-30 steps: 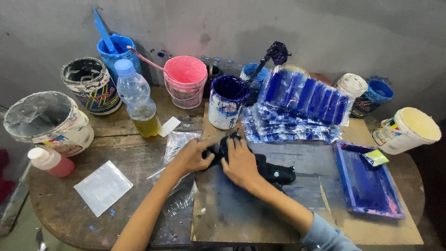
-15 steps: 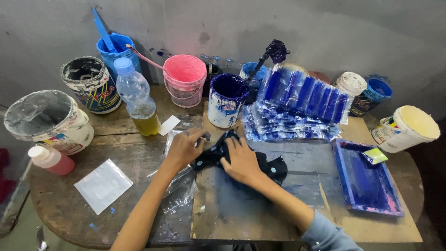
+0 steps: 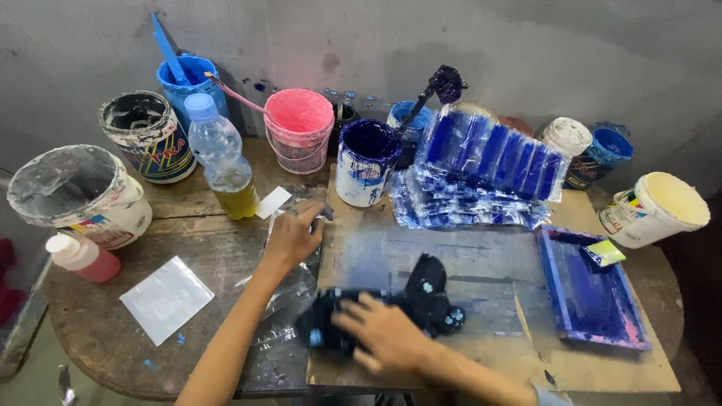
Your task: Manual screen printing or stamping process on small plastic bags using blue ink
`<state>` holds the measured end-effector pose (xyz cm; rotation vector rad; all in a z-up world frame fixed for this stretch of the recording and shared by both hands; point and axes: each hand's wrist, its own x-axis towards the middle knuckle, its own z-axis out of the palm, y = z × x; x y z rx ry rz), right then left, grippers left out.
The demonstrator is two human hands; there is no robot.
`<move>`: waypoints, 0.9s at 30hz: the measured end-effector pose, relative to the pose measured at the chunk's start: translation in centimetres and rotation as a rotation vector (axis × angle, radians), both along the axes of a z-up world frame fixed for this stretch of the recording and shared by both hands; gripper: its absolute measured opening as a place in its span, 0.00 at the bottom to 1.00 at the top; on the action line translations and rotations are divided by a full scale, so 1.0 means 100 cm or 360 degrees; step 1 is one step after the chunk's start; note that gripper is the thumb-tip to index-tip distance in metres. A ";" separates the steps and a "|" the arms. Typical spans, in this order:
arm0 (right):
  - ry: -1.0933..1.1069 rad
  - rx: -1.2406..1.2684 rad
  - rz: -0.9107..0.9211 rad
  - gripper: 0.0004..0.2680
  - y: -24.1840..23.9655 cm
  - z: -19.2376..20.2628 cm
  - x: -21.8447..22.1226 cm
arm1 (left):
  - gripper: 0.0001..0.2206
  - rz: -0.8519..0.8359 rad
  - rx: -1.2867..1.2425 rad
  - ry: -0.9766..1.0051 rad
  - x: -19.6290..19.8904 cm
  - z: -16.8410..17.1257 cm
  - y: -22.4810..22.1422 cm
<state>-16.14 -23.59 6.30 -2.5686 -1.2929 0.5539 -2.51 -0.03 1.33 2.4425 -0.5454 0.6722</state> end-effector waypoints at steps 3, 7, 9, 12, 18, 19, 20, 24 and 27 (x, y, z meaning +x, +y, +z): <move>-0.0029 0.0170 0.0165 0.25 -0.021 -0.014 -0.038 | 0.11 -0.0110 -0.0063 0.0033 -0.006 0.012 -0.004; -0.0145 0.0375 0.0166 0.19 -0.057 -0.041 -0.065 | 0.14 -0.0107 0.0033 0.0047 0.000 -0.004 -0.002; -0.0268 0.0294 0.0142 0.17 -0.086 -0.060 -0.069 | 0.17 -0.0083 0.0061 0.0059 0.000 -0.005 -0.001; -0.0536 0.0048 -0.0031 0.31 -0.131 -0.066 -0.062 | 0.13 -0.0125 0.0029 0.0046 -0.004 0.003 -0.002; -0.0548 -0.0771 -0.1363 0.26 -0.189 -0.030 -0.025 | 0.10 -0.0220 0.0002 0.0028 -0.008 0.010 -0.008; -0.0410 -0.0448 -0.1454 0.25 -0.191 -0.037 -0.023 | 0.11 -0.0252 0.0013 0.0037 -0.008 0.008 -0.009; -0.0278 -0.0117 -0.1531 0.24 -0.192 -0.043 -0.019 | 0.12 -0.0282 0.0026 0.0040 -0.007 0.008 -0.010; -0.0065 0.0043 -0.1554 0.24 -0.121 -0.001 -0.031 | 0.13 -0.0336 0.0089 0.0081 -0.003 -0.008 -0.013; 0.0339 0.0139 -0.1498 0.22 -0.057 0.032 -0.045 | 0.12 -0.0396 0.0161 0.0105 -0.006 0.000 -0.018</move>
